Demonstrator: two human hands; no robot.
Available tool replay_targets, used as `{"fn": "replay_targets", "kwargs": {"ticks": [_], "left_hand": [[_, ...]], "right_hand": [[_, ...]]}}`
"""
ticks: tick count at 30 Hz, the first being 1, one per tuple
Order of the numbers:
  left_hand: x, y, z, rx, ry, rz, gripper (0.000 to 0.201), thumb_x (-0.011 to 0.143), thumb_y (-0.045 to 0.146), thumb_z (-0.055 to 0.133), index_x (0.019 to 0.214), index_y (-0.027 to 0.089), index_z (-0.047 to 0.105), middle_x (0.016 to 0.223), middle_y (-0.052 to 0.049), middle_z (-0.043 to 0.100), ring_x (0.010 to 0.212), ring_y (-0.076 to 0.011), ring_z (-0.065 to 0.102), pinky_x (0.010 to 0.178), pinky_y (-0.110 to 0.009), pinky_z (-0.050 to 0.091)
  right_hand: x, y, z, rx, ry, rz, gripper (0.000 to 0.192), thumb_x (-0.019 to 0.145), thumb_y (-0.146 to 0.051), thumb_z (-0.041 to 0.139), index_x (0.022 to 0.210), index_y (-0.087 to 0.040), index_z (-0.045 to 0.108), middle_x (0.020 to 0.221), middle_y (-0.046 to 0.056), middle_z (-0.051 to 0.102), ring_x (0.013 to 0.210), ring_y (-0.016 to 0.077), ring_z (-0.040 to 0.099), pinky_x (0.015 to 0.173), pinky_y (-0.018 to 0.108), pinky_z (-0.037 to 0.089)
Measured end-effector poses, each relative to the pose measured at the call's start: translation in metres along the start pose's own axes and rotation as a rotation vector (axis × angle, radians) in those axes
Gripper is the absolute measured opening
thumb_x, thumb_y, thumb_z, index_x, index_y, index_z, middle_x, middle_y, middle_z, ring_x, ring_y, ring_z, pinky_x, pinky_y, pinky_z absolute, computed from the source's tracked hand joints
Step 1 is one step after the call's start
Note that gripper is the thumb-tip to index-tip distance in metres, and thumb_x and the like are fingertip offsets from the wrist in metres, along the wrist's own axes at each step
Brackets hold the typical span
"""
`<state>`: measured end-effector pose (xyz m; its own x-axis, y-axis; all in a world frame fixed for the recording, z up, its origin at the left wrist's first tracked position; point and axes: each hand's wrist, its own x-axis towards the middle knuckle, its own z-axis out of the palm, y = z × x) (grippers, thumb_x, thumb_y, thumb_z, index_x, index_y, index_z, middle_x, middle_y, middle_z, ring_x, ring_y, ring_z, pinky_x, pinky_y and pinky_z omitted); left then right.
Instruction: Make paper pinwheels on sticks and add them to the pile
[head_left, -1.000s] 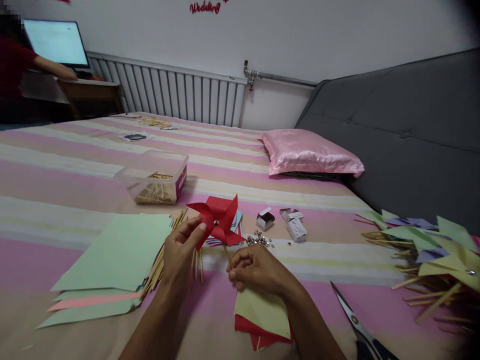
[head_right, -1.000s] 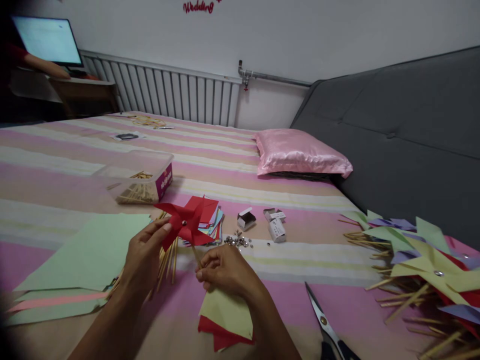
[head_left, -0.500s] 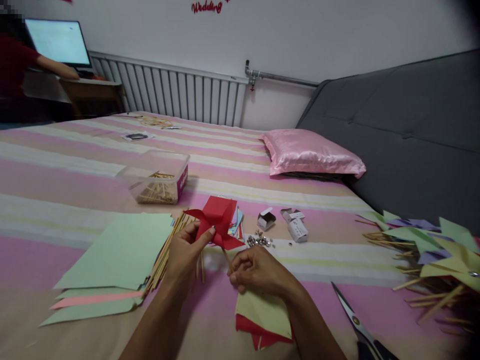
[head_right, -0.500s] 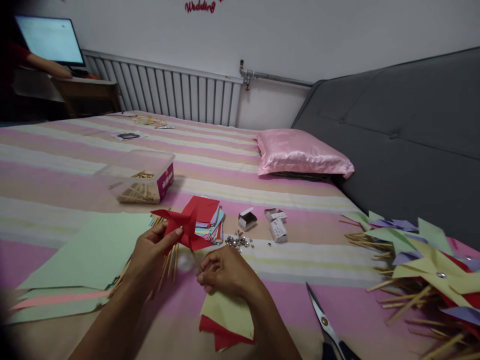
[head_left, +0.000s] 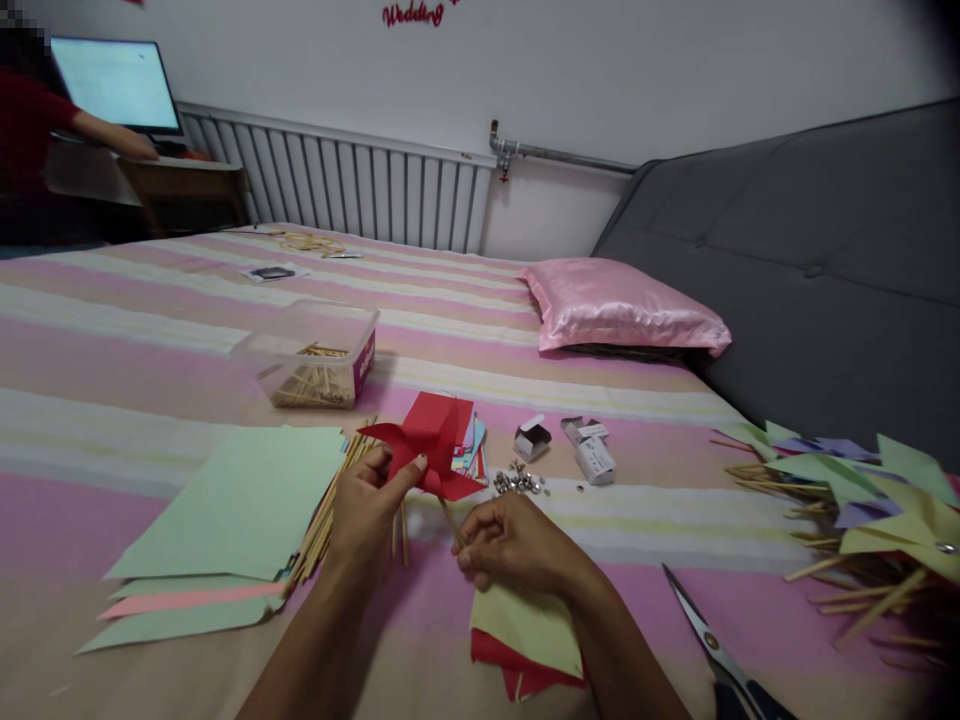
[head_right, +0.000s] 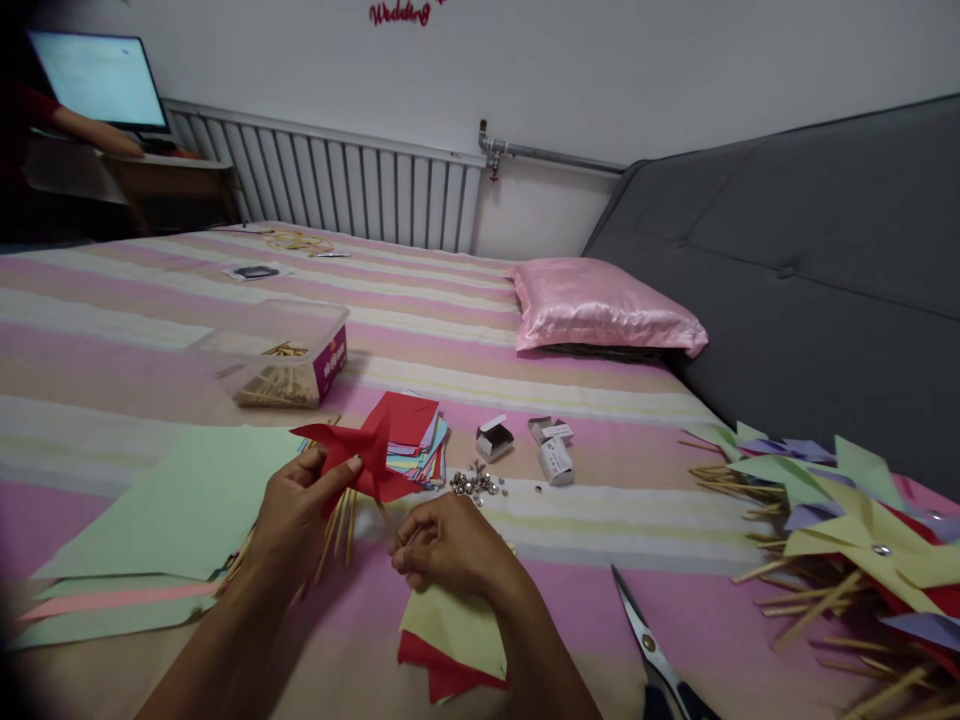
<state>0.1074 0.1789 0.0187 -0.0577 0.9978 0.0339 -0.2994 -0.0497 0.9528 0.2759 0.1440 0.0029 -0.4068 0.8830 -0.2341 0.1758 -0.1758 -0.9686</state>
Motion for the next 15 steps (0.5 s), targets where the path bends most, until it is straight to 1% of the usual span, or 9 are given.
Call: {"fn": "replay_targets", "kwargs": {"ticks": [3,6,9,11,12,15], "left_hand": [[0.000,-0.001,0.000,-0.003,-0.002,-0.012,0.024,0.062,0.024,0.075,0.082,0.014,0.067,0.072,-0.002,0.069,0.065,-0.0145,0.061,0.064,-0.025,0.045],[0.000,-0.001,0.000,0.009,-0.014,0.007,0.028,0.064,0.027,0.073,0.088,0.015,0.066,0.076,-0.003,0.069,0.071,-0.0162,0.062,0.068,-0.026,0.046],[0.002,-0.001,0.001,0.045,-0.005,0.053,0.039,0.064,0.032,0.073,0.098,0.015,0.063,0.092,-0.007,0.068,0.085,-0.0195,0.062,0.076,-0.029,0.045],[0.002,-0.003,0.003,0.117,0.032,0.099,0.048,0.063,0.036,0.073,0.103,0.014,0.059,0.105,-0.011,0.065,0.094,-0.0226,0.060,0.079,-0.031,0.044],[0.002,-0.004,0.004,0.174,0.055,0.123,0.052,0.062,0.038,0.073,0.106,0.014,0.057,0.108,-0.013,0.063,0.097,-0.0238,0.059,0.080,-0.032,0.044],[-0.002,-0.011,0.012,0.363,0.118,0.180,0.062,0.059,0.038,0.075,0.111,0.015,0.051,0.108,-0.013,0.061,0.090,-0.0227,0.060,0.078,-0.034,0.044]], "right_hand": [[0.000,0.000,0.001,0.001,0.003,0.003,0.004,0.065,-0.018,0.065,0.069,-0.016,0.066,0.052,-0.002,0.061,0.047,0.0098,0.057,0.052,0.022,0.044],[0.001,0.001,0.002,0.009,0.008,0.003,0.005,0.065,-0.018,0.065,0.069,-0.015,0.065,0.052,-0.002,0.061,0.046,0.0097,0.057,0.052,0.023,0.045],[0.003,0.002,0.002,0.044,0.049,-0.013,0.004,0.064,-0.018,0.065,0.066,-0.015,0.064,0.051,-0.001,0.060,0.046,0.0099,0.057,0.052,0.023,0.046],[0.005,0.002,0.001,0.058,0.092,-0.022,0.004,0.064,-0.017,0.064,0.066,-0.014,0.063,0.050,-0.001,0.060,0.046,0.0103,0.056,0.051,0.023,0.047],[0.006,0.002,0.001,0.058,0.110,-0.024,0.004,0.064,-0.018,0.064,0.067,-0.014,0.064,0.050,-0.001,0.059,0.046,0.0105,0.056,0.051,0.024,0.047],[0.007,-0.001,0.002,0.045,0.137,-0.027,0.004,0.064,-0.017,0.063,0.066,-0.013,0.064,0.051,0.000,0.060,0.047,0.0116,0.058,0.052,0.024,0.047]]}}
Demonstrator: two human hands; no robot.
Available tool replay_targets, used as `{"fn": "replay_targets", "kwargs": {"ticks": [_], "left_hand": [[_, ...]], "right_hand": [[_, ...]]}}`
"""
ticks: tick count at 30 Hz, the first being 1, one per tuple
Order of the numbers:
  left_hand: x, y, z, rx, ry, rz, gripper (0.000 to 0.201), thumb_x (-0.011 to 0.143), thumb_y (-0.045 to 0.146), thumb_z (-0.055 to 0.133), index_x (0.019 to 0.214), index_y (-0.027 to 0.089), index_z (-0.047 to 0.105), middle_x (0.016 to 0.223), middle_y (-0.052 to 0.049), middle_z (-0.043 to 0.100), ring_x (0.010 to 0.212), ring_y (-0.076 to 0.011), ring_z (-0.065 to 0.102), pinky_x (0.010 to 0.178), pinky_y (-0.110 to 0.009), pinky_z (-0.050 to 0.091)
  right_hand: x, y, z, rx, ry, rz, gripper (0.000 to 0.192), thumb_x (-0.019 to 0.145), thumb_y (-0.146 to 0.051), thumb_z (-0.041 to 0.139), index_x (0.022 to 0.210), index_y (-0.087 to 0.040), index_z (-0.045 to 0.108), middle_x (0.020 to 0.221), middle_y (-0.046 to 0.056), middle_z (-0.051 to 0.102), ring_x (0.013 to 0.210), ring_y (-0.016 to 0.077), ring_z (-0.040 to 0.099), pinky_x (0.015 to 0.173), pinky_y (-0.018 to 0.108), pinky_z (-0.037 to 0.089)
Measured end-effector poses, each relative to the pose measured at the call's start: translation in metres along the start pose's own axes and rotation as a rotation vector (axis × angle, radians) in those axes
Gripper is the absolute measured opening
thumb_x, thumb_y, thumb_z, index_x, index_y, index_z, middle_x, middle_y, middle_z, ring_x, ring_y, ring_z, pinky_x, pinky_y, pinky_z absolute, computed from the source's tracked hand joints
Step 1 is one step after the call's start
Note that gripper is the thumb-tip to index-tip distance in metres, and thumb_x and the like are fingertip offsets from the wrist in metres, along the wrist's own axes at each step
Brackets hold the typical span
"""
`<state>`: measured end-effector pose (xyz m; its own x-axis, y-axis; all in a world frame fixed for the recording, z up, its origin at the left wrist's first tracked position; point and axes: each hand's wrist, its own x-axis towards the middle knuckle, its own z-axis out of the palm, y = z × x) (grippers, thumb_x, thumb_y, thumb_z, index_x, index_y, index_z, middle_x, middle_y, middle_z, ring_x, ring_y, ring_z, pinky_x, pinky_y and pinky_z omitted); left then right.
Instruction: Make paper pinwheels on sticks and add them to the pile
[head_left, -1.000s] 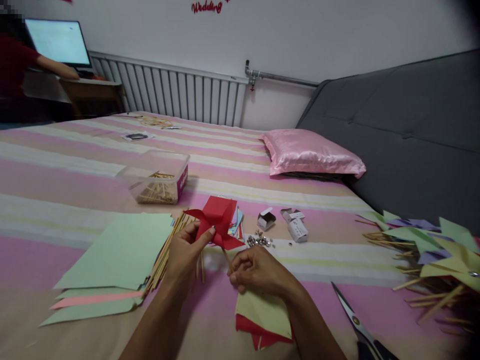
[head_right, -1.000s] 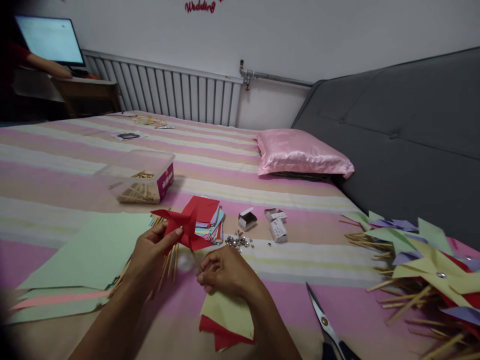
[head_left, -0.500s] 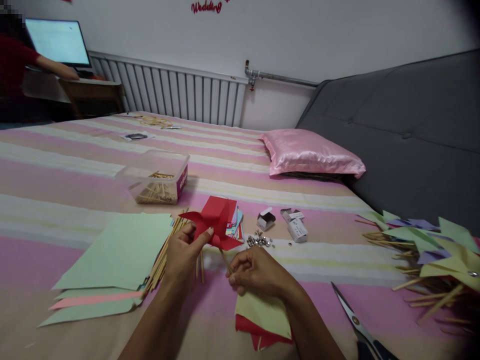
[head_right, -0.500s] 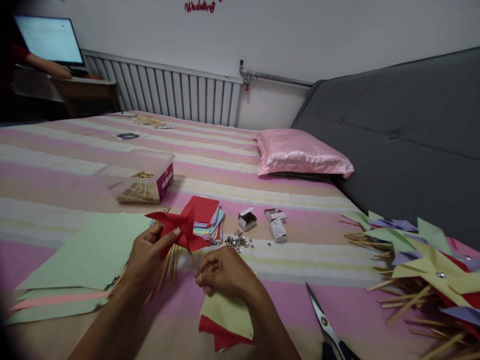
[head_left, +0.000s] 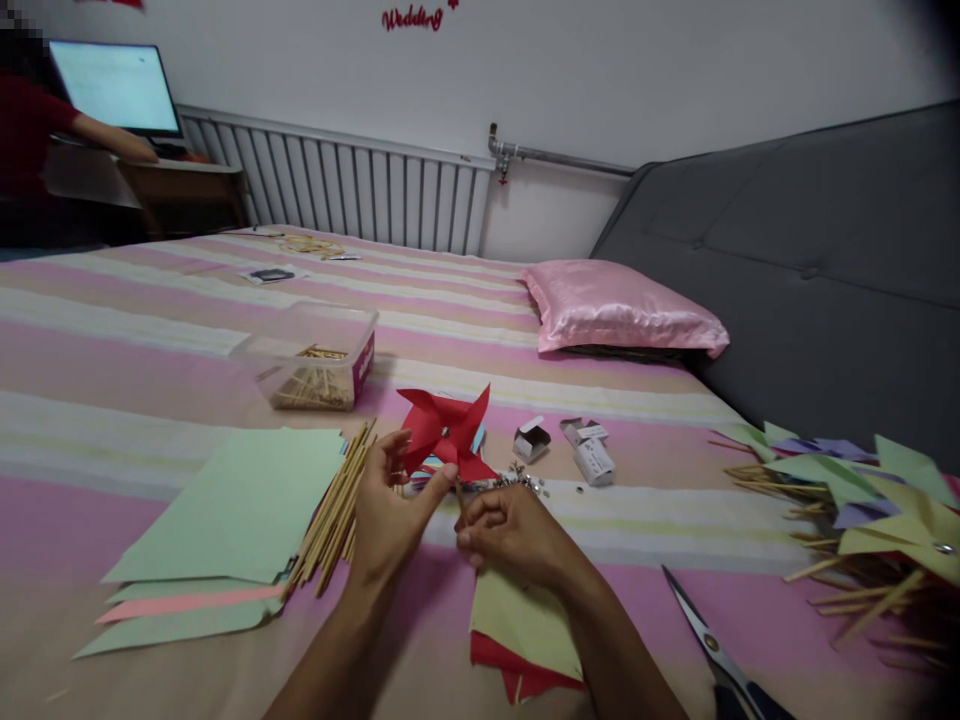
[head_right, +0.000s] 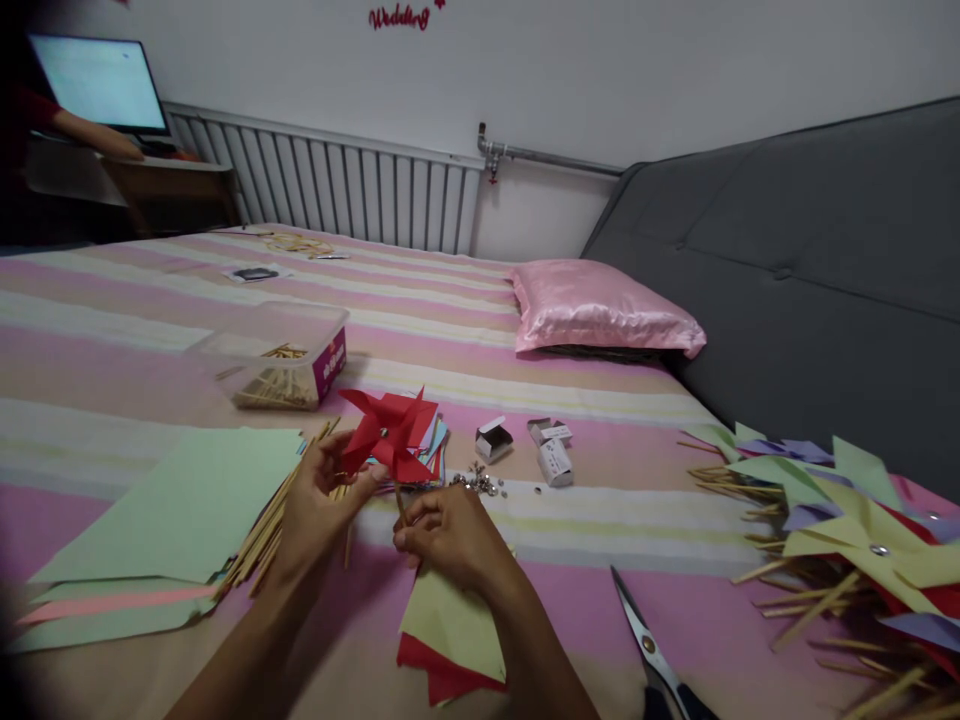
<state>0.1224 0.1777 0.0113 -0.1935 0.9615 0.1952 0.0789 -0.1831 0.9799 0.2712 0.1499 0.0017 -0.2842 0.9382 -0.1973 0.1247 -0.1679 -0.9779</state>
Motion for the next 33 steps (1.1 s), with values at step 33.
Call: {"fn": "replay_targets", "kwargs": {"ticks": [33], "left_hand": [[-0.001,-0.010,0.003,-0.063,0.163,0.112,0.044,0.067,0.026,0.068,0.108,0.021,0.051,0.103,-0.006,0.058,0.082,-0.0149,0.056,0.075,-0.028,0.046]], "right_hand": [[-0.001,0.002,-0.003,0.041,-0.003,-0.016,0.005,0.066,-0.018,0.065,0.068,-0.014,0.065,0.055,0.002,0.063,0.052,0.0135,0.060,0.056,0.027,0.048]]}}
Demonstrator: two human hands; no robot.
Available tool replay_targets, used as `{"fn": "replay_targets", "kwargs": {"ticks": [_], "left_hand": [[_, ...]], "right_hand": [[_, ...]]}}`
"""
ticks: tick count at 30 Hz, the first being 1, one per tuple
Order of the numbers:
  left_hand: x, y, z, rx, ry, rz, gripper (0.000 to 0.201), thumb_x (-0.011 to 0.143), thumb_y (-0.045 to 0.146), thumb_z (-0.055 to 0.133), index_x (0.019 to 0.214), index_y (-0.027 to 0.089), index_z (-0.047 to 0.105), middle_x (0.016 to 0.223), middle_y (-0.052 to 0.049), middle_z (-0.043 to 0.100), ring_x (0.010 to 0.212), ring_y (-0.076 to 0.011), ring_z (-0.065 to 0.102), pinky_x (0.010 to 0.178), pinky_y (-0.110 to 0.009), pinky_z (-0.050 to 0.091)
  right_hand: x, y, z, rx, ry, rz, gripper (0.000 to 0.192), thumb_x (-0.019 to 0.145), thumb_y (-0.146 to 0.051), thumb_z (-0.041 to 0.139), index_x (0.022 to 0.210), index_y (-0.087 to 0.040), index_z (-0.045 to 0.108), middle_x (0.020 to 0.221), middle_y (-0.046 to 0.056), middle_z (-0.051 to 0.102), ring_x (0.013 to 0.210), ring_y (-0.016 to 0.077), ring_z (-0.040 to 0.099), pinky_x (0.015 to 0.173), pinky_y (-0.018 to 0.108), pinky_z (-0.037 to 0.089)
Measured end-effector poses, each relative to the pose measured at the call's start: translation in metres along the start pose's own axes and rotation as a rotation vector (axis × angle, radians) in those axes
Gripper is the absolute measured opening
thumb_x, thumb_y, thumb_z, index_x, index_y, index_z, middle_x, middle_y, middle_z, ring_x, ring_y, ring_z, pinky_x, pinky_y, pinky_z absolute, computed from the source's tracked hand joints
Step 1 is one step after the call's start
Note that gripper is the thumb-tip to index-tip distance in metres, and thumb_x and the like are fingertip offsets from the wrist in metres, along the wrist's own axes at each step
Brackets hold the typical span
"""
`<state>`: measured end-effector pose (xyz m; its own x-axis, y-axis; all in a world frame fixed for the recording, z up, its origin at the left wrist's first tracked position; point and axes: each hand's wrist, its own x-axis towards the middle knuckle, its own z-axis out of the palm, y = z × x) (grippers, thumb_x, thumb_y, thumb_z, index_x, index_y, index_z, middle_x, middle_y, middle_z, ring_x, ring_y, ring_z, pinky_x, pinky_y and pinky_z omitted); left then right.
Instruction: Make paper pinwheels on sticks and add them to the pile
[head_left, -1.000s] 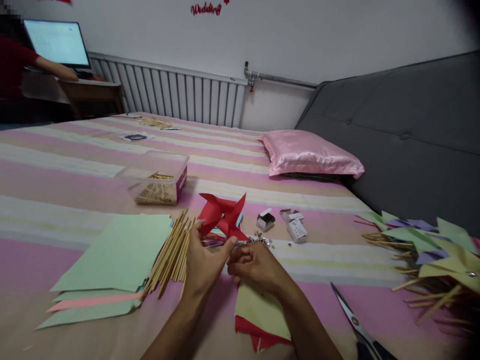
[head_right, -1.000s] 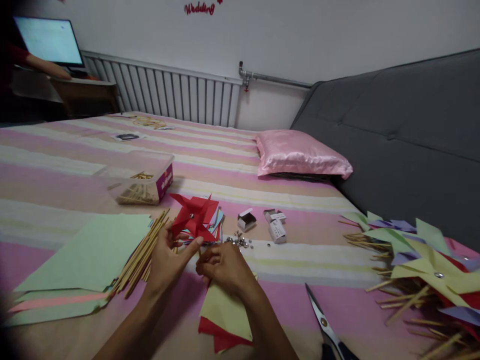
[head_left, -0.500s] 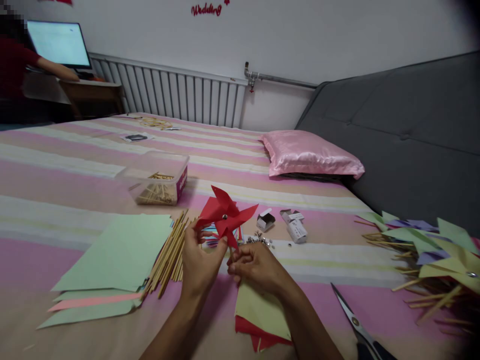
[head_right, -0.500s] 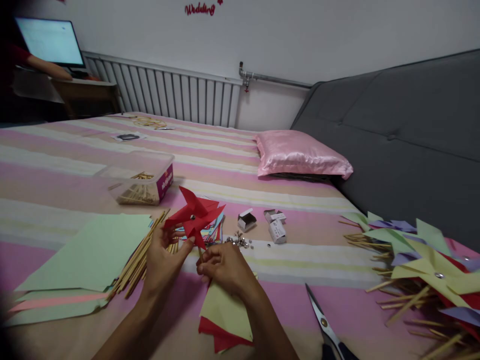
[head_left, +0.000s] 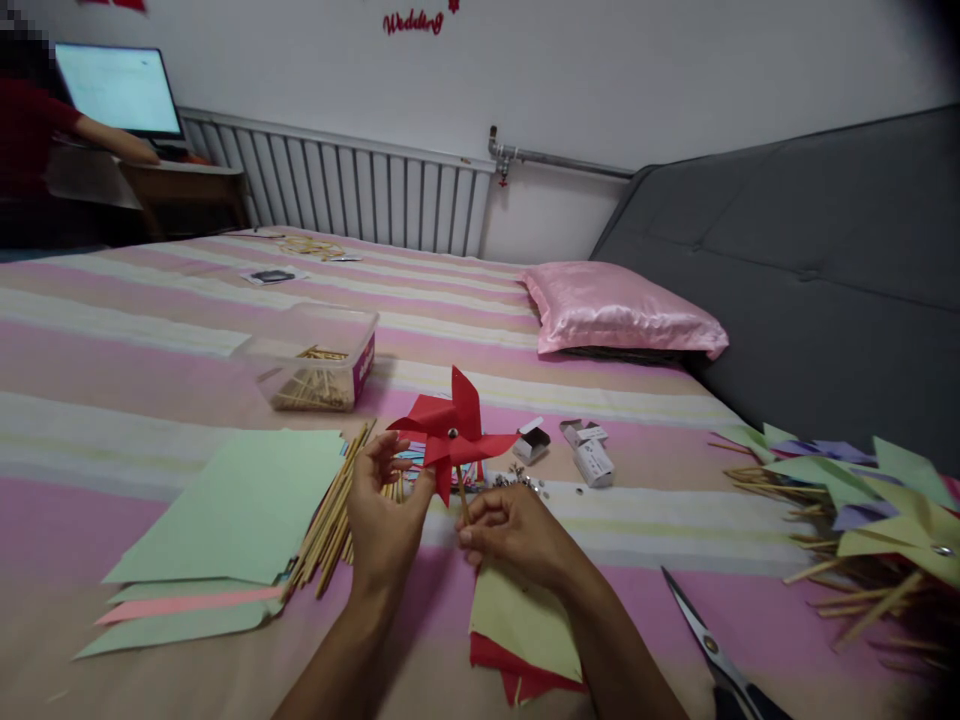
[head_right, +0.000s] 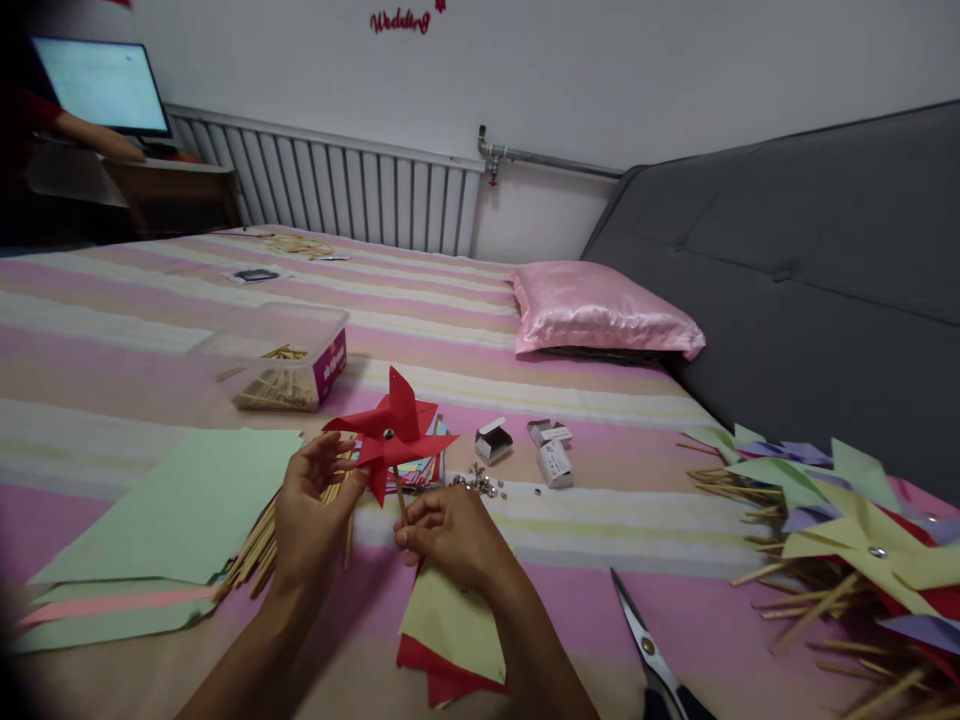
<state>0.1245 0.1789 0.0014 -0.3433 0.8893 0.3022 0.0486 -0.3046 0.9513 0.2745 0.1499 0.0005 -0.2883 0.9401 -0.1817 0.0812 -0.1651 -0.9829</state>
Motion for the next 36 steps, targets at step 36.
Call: {"fn": "replay_targets", "kwargs": {"ticks": [36], "left_hand": [[0.003,0.000,0.002,0.214,-0.175,-0.008,0.030,0.067,0.041,0.068,0.089,0.020,0.068,0.082,-0.004,0.068,0.071,-0.0181,0.060,0.069,-0.031,0.046]], "right_hand": [[0.004,-0.025,-0.017,0.183,0.630,-0.207,0.026,0.061,-0.037,0.071,0.072,-0.014,0.068,0.066,0.003,0.068,0.056,0.0158,0.064,0.052,0.024,0.046]]}}
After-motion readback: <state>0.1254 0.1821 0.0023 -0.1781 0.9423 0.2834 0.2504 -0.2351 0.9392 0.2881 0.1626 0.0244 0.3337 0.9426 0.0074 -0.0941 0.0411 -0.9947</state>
